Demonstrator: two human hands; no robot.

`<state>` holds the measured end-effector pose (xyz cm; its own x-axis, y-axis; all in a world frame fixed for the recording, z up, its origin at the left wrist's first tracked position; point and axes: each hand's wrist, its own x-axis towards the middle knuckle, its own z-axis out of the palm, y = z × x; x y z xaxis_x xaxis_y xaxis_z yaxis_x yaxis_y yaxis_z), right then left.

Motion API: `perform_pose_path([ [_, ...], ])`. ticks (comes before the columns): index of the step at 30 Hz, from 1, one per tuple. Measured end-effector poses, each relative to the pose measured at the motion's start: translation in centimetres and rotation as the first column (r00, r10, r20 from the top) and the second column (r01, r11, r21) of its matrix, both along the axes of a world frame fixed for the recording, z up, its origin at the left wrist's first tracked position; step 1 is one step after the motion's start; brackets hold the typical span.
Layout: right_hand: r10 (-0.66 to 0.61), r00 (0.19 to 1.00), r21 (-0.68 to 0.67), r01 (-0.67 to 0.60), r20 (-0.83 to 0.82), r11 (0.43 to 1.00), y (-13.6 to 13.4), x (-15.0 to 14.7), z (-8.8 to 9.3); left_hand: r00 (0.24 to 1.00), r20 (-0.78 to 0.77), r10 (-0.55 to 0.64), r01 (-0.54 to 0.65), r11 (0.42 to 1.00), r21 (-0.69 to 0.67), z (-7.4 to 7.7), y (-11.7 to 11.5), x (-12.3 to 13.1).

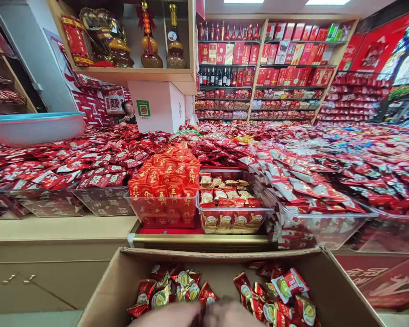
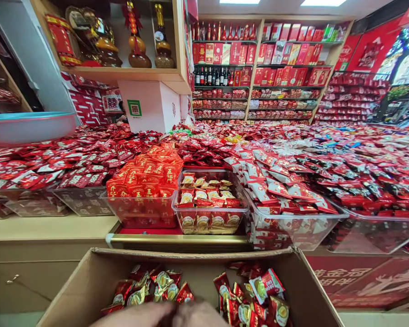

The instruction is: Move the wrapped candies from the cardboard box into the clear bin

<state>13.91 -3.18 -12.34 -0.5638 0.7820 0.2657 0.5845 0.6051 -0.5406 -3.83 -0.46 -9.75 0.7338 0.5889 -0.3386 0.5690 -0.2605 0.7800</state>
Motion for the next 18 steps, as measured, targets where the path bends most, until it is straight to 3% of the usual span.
perform_pose_path([
  [2, 0.052, 0.999, 0.036, -0.052, 0.003, 0.998, 0.5, 0.7, 3.1, 0.971, 0.185, 0.149, -0.111, 0.973, -0.202, 2.3, 0.6, 0.5],
  [4, 0.006, 0.988, 0.016, -0.003, -0.157, 1.000, 0.7, 1.4, 6.3, 0.889, 0.343, 0.303, -0.132, 0.888, -0.441, 4.5, 0.9, 1.2],
  [7, -0.110, 0.915, -0.149, 0.056, -0.388, 0.987, 0.3, 1.8, 9.3, 0.781, 0.450, 0.433, -0.171, 0.841, -0.513, 6.7, 0.7, 2.2],
  [10, -0.275, 0.823, -0.356, 0.096, -0.496, 0.929, -0.3, 1.5, 9.6, 0.746, 0.495, 0.445, -0.189, 0.855, -0.483, 7.5, -0.3, 2.9],
  [13, -0.425, 0.695, -0.553, 0.047, -0.580, 0.832, -0.4, 1.2, 9.1, 0.750, 0.493, 0.441, -0.219, 0.869, -0.445, 7.7, -1.1, 3.1],
  [18, -0.535, 0.583, -0.681, -0.043, -0.611, 0.731, 0.8, 2.0, 10.2, 0.745, 0.455, 0.488, -0.232, 0.828, -0.510, 8.1, -1.1, 2.8],
])
